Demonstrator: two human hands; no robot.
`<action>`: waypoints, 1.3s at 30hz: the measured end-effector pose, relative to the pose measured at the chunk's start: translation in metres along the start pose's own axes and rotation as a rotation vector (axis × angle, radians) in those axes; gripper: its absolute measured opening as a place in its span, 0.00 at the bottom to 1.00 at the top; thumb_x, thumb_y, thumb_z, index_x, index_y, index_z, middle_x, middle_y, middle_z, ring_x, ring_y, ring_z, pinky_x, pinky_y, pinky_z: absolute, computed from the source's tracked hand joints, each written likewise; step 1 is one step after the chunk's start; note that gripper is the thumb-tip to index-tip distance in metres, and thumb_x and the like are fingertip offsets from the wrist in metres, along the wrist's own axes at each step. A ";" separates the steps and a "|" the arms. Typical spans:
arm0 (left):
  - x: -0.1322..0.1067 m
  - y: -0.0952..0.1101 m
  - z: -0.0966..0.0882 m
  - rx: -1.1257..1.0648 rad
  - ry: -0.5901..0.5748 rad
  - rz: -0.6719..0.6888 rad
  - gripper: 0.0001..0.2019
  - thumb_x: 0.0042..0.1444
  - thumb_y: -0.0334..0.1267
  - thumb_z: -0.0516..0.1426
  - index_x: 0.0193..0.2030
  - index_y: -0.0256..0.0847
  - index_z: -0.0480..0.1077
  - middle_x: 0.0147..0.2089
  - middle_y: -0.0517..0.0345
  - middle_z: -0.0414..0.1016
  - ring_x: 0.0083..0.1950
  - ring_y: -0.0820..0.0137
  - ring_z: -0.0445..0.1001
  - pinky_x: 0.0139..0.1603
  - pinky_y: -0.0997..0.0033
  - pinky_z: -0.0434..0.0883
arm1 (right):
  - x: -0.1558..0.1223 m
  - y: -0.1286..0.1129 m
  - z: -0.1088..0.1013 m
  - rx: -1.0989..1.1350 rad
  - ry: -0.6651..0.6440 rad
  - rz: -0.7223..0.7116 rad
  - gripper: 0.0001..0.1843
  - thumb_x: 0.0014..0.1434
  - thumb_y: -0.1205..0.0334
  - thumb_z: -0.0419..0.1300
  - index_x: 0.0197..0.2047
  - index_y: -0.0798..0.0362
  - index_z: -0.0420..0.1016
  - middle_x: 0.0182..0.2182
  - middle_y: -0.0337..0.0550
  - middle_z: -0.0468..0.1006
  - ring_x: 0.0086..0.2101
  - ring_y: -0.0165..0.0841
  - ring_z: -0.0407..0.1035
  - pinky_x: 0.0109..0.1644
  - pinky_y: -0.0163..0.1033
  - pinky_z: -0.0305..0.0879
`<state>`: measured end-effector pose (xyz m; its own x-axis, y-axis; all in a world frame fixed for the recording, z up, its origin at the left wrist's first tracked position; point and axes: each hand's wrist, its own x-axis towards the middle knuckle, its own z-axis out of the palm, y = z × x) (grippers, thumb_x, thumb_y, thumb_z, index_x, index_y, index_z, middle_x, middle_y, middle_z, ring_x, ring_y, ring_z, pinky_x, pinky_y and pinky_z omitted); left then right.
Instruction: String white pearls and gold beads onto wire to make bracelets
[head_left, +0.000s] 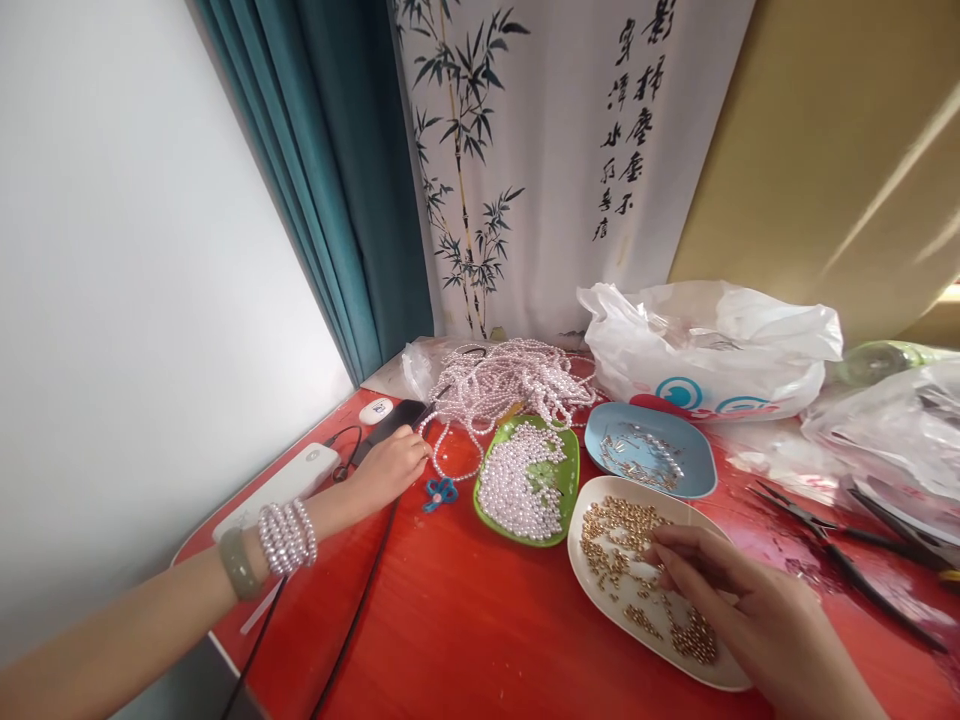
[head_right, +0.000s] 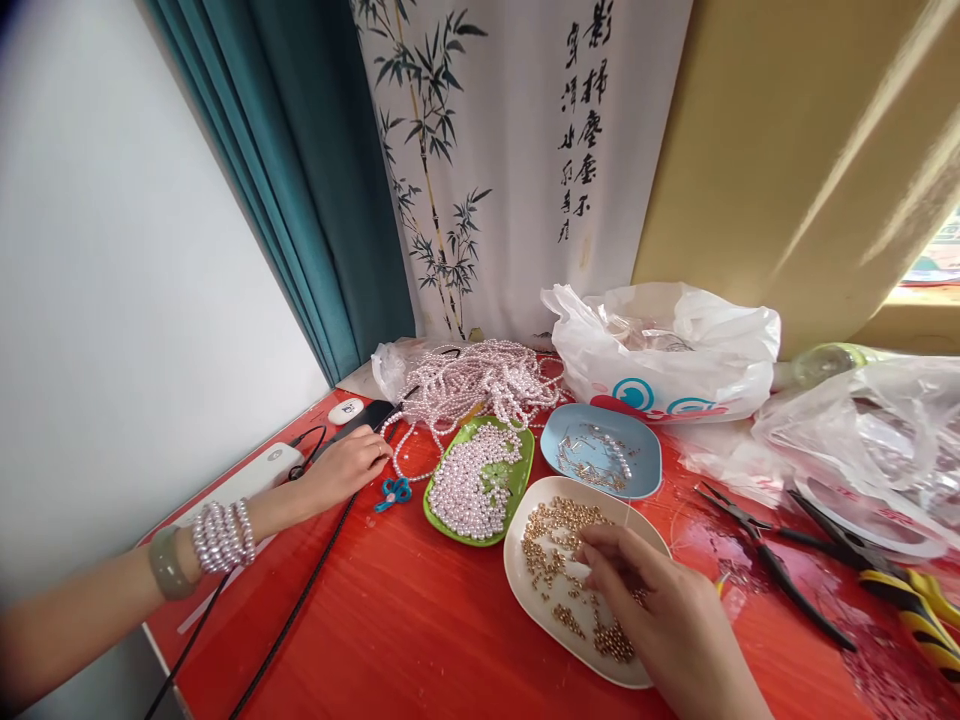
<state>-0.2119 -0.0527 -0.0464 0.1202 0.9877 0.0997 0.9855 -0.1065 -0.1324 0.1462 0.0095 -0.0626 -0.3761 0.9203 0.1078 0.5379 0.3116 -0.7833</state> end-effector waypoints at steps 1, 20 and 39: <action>0.001 0.001 -0.003 -0.009 0.021 -0.025 0.12 0.58 0.30 0.45 0.35 0.36 0.68 0.34 0.52 0.72 0.40 0.66 0.64 0.41 0.67 0.64 | 0.000 0.000 0.000 0.003 -0.003 0.000 0.14 0.49 0.49 0.54 0.33 0.47 0.74 0.29 0.40 0.81 0.30 0.38 0.75 0.29 0.34 0.72; 0.039 0.007 -0.021 -0.214 -0.076 -0.102 0.09 0.50 0.34 0.53 0.35 0.40 0.74 0.37 0.56 0.76 0.38 0.68 0.72 0.40 0.72 0.66 | 0.001 -0.003 0.001 0.018 0.001 -0.031 0.14 0.51 0.50 0.52 0.34 0.48 0.73 0.29 0.40 0.81 0.28 0.37 0.75 0.30 0.37 0.72; 0.039 0.003 -0.009 -0.084 -0.064 -0.068 0.08 0.49 0.29 0.50 0.30 0.38 0.70 0.32 0.55 0.72 0.35 0.68 0.71 0.37 0.72 0.65 | 0.001 -0.003 -0.001 -0.066 -0.007 -0.026 0.14 0.49 0.49 0.52 0.33 0.47 0.74 0.29 0.38 0.81 0.29 0.36 0.75 0.28 0.33 0.71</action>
<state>-0.2033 -0.0157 -0.0340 0.0470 0.9980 0.0424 0.9980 -0.0451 -0.0440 0.1448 0.0096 -0.0592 -0.3956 0.9101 0.1235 0.5765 0.3507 -0.7380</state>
